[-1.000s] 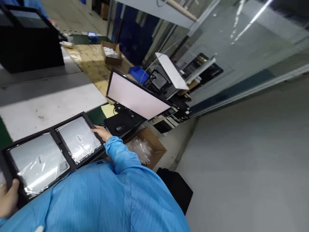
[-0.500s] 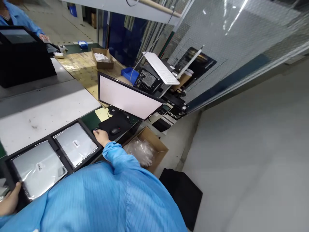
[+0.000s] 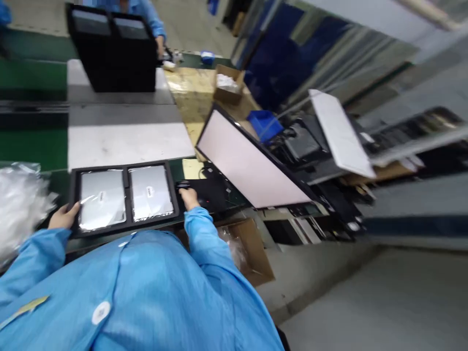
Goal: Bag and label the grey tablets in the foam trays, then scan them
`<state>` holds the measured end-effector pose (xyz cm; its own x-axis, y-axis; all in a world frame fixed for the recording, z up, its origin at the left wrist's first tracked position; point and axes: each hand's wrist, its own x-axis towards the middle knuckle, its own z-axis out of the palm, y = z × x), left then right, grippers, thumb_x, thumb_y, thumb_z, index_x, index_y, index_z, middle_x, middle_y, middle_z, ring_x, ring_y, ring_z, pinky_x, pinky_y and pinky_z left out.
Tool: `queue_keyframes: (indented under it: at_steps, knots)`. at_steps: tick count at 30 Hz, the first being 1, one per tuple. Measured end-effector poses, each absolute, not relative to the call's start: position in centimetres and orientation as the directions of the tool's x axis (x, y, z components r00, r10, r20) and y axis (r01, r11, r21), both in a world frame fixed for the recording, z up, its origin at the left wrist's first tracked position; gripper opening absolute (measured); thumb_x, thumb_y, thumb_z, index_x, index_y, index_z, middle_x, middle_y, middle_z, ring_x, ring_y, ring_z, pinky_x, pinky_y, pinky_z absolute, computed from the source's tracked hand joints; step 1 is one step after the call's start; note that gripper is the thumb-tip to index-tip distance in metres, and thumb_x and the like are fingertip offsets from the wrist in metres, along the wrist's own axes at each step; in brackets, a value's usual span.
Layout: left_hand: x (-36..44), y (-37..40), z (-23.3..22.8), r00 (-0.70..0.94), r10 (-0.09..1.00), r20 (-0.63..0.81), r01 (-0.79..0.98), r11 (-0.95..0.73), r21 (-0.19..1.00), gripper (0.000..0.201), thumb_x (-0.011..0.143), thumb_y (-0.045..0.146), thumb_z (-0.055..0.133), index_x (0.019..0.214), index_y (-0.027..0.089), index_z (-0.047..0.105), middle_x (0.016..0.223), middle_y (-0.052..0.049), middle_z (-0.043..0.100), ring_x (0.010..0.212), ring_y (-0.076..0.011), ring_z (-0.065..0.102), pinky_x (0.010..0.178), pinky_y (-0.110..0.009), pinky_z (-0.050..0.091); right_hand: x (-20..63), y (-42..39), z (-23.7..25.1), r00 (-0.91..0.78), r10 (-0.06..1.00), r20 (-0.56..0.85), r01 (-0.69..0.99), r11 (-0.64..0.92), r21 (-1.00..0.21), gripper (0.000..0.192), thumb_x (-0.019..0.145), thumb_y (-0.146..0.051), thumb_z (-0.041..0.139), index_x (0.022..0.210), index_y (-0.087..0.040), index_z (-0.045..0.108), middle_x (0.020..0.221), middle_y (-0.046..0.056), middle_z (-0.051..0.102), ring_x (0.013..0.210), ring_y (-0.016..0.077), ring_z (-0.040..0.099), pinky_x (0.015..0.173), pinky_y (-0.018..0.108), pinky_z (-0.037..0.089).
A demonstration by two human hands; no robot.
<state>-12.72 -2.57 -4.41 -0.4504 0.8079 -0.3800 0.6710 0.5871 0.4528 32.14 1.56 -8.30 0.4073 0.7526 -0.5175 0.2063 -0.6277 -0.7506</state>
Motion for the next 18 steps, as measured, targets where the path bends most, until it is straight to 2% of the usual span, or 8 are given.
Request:
queue_keyframes:
  at_steps: [2, 4, 6, 8, 10, 12, 15, 18]
  knots:
    - [-11.3, -3.6, -4.0, -0.513, 0.808, -0.291, 0.656, 0.587, 0.474, 0.068, 0.095, 0.046, 0.052, 0.150, 0.006, 0.052, 0.143, -0.020, 0.063, 0.134, -0.0367, 0.059, 0.116, -0.048, 0.048, 34.0, 1.2, -6.9, 0.413, 0.781, -0.468, 0.258, -0.593, -0.763, 0.008, 0.074, -0.025, 0.069, 0.079, -0.018, 0.070, 0.064, 0.003, 0.068, 0.071, 0.0220, 0.068, 0.069, 0.031, 0.055]
    - [-10.5, -4.2, -4.3, -0.465, 0.867, -0.182, 0.726, 0.490, 0.482, 0.067, 0.098, 0.040, 0.049, 0.155, 0.006, 0.047, 0.156, -0.020, 0.052, 0.142, -0.0356, 0.053, 0.121, -0.046, 0.042, 35.5, 1.2, -4.9, 0.383, 0.863, -0.330, 0.313, -0.457, -0.832, 0.015, 0.068, -0.028, 0.077, 0.077, -0.018, 0.071, 0.064, 0.003, 0.068, 0.066, 0.0228, 0.066, 0.066, 0.033, 0.055]
    - [-10.4, -4.7, -5.1, -0.352, 0.930, -0.110, 0.797, 0.359, 0.486, 0.063, 0.098, 0.035, 0.046, 0.154, 0.005, 0.048, 0.163, -0.019, 0.043, 0.148, -0.0335, 0.046, 0.126, -0.044, 0.036, 35.5, 1.4, -2.6, 0.200, 0.950, -0.239, 0.401, -0.301, -0.865, 0.019, 0.065, -0.030, 0.083, 0.076, -0.018, 0.072, 0.065, 0.004, 0.069, 0.067, 0.0239, 0.067, 0.067, 0.035, 0.055]
    - [-10.6, -5.2, -6.2, -0.283, 0.956, -0.076, 0.822, 0.282, 0.494, 0.061, 0.099, 0.032, 0.043, 0.152, 0.003, 0.050, 0.165, -0.018, 0.040, 0.150, -0.0310, 0.043, 0.127, -0.041, 0.033, 33.4, 1.5, -0.7, -0.044, 0.977, -0.207, 0.453, -0.165, -0.876, 0.019, 0.068, -0.029, 0.085, 0.079, -0.018, 0.075, 0.071, 0.005, 0.072, 0.076, 0.0256, 0.069, 0.072, 0.036, 0.057]
    - [-11.0, -5.5, -7.1, -0.282, 0.957, -0.066, 0.821, 0.276, 0.500, 0.059, 0.100, 0.030, 0.041, 0.152, 0.003, 0.049, 0.166, -0.018, 0.039, 0.149, -0.0307, 0.044, 0.127, -0.041, 0.034, 29.5, 1.7, 0.4, -0.218, 0.946, -0.240, 0.459, -0.118, -0.881, 0.018, 0.075, -0.026, 0.083, 0.089, -0.017, 0.077, 0.082, 0.006, 0.075, 0.090, 0.0281, 0.070, 0.077, 0.036, 0.057]
    - [-11.3, -5.7, -7.7, -0.298, 0.952, -0.072, 0.811, 0.292, 0.507, 0.058, 0.101, 0.029, 0.040, 0.153, 0.003, 0.048, 0.166, -0.018, 0.038, 0.147, -0.0313, 0.047, 0.124, -0.041, 0.037, 24.6, 2.0, 0.2, -0.300, 0.904, -0.305, 0.462, -0.142, -0.875, 0.020, 0.084, -0.026, 0.079, 0.101, -0.015, 0.077, 0.097, 0.008, 0.077, 0.103, 0.0301, 0.069, 0.082, 0.036, 0.058]
    - [-11.6, -5.9, -8.2, -0.290, 0.953, -0.082, 0.805, 0.290, 0.517, 0.053, 0.101, 0.026, 0.041, 0.148, 0.006, 0.054, 0.167, -0.016, 0.038, 0.144, -0.0317, 0.050, 0.123, -0.042, 0.039, 18.0, 2.6, -1.3, -0.349, 0.859, -0.374, 0.494, -0.170, -0.853, 0.030, 0.095, -0.033, 0.075, 0.118, -0.015, 0.072, 0.117, 0.008, 0.072, 0.110, 0.0281, 0.069, 0.089, 0.040, 0.060]
    - [-11.7, -5.8, -8.4, -0.255, 0.963, -0.083, 0.812, 0.260, 0.523, 0.050, 0.099, 0.024, 0.045, 0.143, 0.006, 0.058, 0.167, -0.017, 0.037, 0.146, -0.0326, 0.048, 0.124, -0.043, 0.038, 13.9, 3.3, -2.9, -0.349, 0.838, -0.420, 0.527, -0.195, -0.827, 0.038, 0.101, -0.041, 0.070, 0.129, -0.016, 0.066, 0.129, 0.008, 0.067, 0.112, 0.0270, 0.068, 0.094, 0.045, 0.061]
